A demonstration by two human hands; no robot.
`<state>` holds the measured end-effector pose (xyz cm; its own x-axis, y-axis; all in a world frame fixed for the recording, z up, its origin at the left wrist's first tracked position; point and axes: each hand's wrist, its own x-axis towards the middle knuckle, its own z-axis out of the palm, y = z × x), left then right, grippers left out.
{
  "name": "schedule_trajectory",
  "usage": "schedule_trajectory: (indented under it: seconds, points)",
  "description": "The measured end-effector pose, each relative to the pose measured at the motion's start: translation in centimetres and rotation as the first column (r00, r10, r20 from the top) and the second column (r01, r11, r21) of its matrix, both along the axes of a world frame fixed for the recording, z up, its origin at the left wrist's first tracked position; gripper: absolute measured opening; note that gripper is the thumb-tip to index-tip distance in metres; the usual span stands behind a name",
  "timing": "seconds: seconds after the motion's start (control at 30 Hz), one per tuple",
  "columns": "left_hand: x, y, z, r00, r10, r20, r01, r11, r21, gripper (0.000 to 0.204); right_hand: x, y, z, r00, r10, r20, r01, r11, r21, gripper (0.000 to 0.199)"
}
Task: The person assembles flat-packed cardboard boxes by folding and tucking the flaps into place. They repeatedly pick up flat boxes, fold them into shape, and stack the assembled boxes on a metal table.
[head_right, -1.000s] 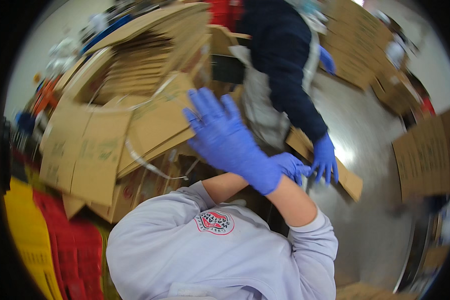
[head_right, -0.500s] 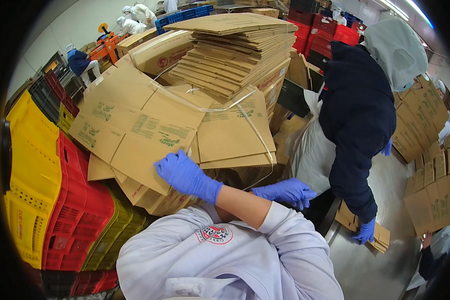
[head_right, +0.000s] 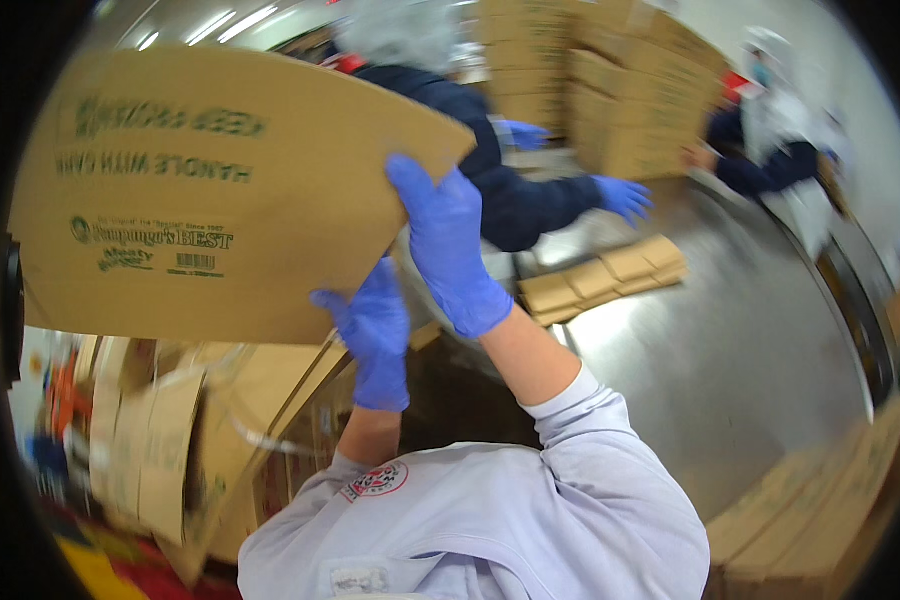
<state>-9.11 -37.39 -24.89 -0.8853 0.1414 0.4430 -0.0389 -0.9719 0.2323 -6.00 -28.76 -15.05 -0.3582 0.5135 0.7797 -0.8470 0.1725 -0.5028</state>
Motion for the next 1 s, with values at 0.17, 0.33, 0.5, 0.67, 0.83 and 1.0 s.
schedule_trajectory:
  seconds: [0.17, 0.33, 0.5, 0.67, 0.83, 1.0]
  points:
    - [0.8, 2.4, 0.3, 0.917, 0.181, -0.356, -0.32, 0.867, -0.383, 0.04, 10.2, 13.1, -10.5, 0.832, 0.278, 0.48, -0.017, 0.877, -0.48, 0.06]
    - [3.1, 5.1, -0.4, 0.135, 0.045, -0.99, -0.923, 0.368, -0.11, 0.019, 20.7, 17.0, -13.2, 0.452, -0.781, 0.43, 0.876, 0.479, -0.049, 0.106]
    - [8.7, 7.1, -0.9, 0.234, -0.715, -0.658, -0.467, 0.511, -0.722, 0.025, 23.8, 16.2, -9.3, 0.209, -0.965, 0.16, 0.692, 0.262, 0.673, 0.134]
    - [10.1, 12.0, 4.4, 0.404, -0.735, -0.544, 0.249, 0.661, -0.708, 0.045, 23.9, 14.8, -6.6, 0.154, -0.92, 0.359, 0.491, 0.387, 0.78, 0.118]
    - [11.2, 16.6, 6.5, 0.131, -0.355, -0.926, 0.053, 0.935, -0.351, 0.09, 26.3, 13.7, -6.9, -0.035, -0.993, 0.116, 0.563, 0.076, 0.823, 0.089]
    - [9.7, 16.3, 9.7, -0.288, -0.624, -0.727, -0.748, 0.62, -0.237, 0.054, 32.7, 14.7, -5.9, 0.066, -0.99, 0.128, 0.638, 0.14, 0.757, 0.057]
